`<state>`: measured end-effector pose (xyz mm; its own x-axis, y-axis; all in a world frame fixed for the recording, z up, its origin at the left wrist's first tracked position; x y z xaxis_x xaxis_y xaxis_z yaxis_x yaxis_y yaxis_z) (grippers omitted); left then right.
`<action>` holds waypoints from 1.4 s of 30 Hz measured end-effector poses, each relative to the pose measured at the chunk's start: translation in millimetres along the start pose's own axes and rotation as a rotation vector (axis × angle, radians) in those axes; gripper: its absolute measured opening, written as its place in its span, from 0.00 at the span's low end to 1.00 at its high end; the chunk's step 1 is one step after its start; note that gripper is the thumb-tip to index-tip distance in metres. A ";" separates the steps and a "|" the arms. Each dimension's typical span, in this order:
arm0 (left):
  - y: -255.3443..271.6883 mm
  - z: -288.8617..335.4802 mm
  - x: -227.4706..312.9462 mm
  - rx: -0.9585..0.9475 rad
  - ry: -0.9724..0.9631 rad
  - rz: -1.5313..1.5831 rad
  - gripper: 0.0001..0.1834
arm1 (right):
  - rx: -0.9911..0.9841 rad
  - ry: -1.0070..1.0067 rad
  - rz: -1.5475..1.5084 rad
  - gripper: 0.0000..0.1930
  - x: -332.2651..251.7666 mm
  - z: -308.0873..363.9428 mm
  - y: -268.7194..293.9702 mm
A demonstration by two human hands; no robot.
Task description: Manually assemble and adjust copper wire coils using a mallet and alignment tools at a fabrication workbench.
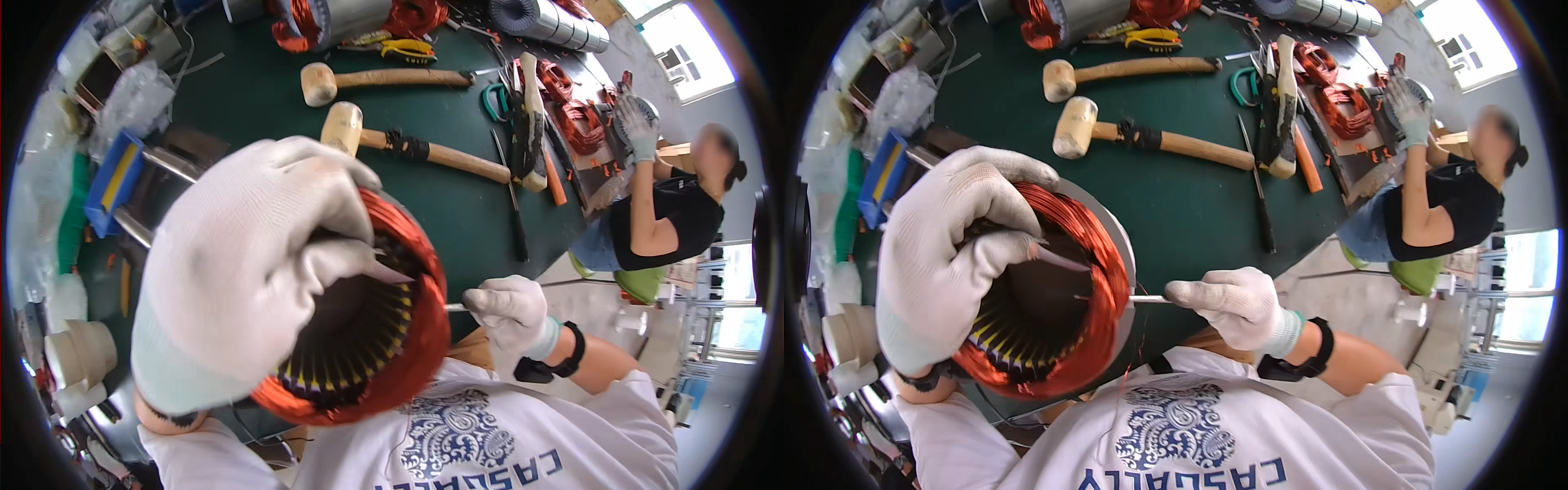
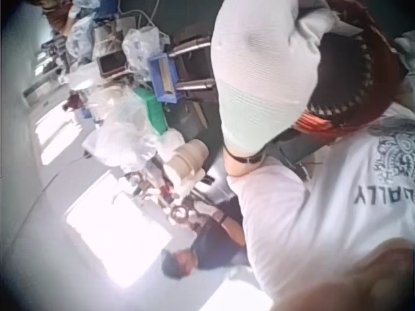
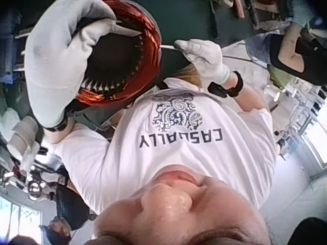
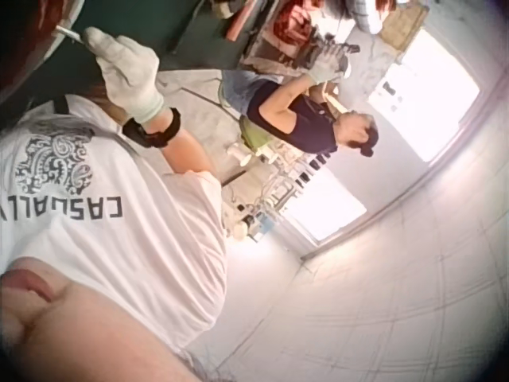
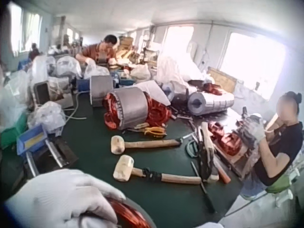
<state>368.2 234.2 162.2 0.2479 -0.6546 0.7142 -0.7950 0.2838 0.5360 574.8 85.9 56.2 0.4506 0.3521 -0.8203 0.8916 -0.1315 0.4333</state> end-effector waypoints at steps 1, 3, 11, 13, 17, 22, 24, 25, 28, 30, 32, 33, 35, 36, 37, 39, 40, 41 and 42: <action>2.2 -0.6 -8.6 -0.010 0.037 0.047 0.06 | 0.016 0.016 -0.021 0.21 -2.8 -7.4 1.0; 10.4 9.5 -14.9 0.012 0.132 0.026 0.05 | -0.070 0.000 0.028 0.23 -20.5 -24.8 -2.0; 46.9 94.0 67.3 0.376 -0.427 -0.336 0.15 | -0.028 -0.049 0.224 0.24 -50.0 -6.0 49.3; 14.5 130.1 80.7 0.159 -0.526 -0.560 0.14 | -0.003 -0.169 0.135 0.25 -51.1 13.9 55.3; -10.3 157.4 67.1 0.392 -0.625 -0.804 0.12 | -0.028 -0.224 -0.099 0.27 -59.3 32.3 34.8; -3.9 156.6 59.6 0.393 -0.657 -0.873 0.08 | -0.032 -0.207 -0.181 0.27 -62.8 38.0 19.4; -5.5 153.9 59.9 0.394 -0.652 -0.879 0.09 | -0.059 -0.222 -0.157 0.26 -63.9 38.3 17.3; -5.5 153.2 60.1 0.395 -0.650 -0.883 0.10 | -0.083 -0.236 -0.131 0.26 -64.1 38.1 15.6; -1.8 151.2 50.0 0.319 -0.622 -0.841 0.12 | -0.121 -0.196 -0.061 0.27 -67.9 36.8 13.7; 2.9 138.6 47.3 0.203 -0.501 -0.680 0.16 | -0.184 -0.249 -0.036 0.26 -68.7 37.6 13.2; 4.5 137.7 38.8 0.142 -0.472 -0.603 0.18 | -0.245 -0.303 -0.006 0.26 -68.8 38.5 12.6; 3.9 137.6 37.4 0.133 -0.506 -0.608 0.18 | -0.240 -0.217 0.090 0.28 -74.1 36.3 14.5; 0.1 137.1 39.4 0.173 -0.476 -0.633 0.18 | -0.237 -0.126 0.190 0.29 -84.4 30.1 20.2; -2.1 137.3 41.8 0.211 -0.446 -0.659 0.18 | -0.285 -0.063 0.314 0.30 -91.4 27.1 22.4; -7.6 139.5 48.4 0.220 -0.448 -0.658 0.18 | -0.331 0.000 0.439 0.32 -96.8 25.2 24.1; -16.8 136.9 57.2 0.280 -0.334 -0.780 0.15 | -0.317 0.040 0.530 0.33 -104.9 18.7 32.7; -22.1 131.6 62.7 0.313 -0.347 -0.813 0.13 | -0.328 0.061 0.610 0.33 -110.0 11.3 36.4; -26.0 127.1 66.8 0.325 -0.350 -0.807 0.13 | -0.337 0.082 0.689 0.32 -112.9 5.6 38.8; -30.0 122.8 69.7 0.319 -0.349 -0.794 0.16 | -0.278 0.124 0.679 0.33 -112.3 2.5 39.1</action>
<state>341.3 94.1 140.6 0.6458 -0.7634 -0.0134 -0.5912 -0.5111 0.6239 559.2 38.9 164.3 0.8754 0.3807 -0.2979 0.3675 -0.1237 0.9217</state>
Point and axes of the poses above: each hand's wrist, its own z-axis away from the middle knuckle, its own y-axis out of the back of the hand, x = y × z, the point moved 7 cm from there along -z, towards the middle knuckle, and after that the axes turned 12 degrees about x, right-handed, at the moved point
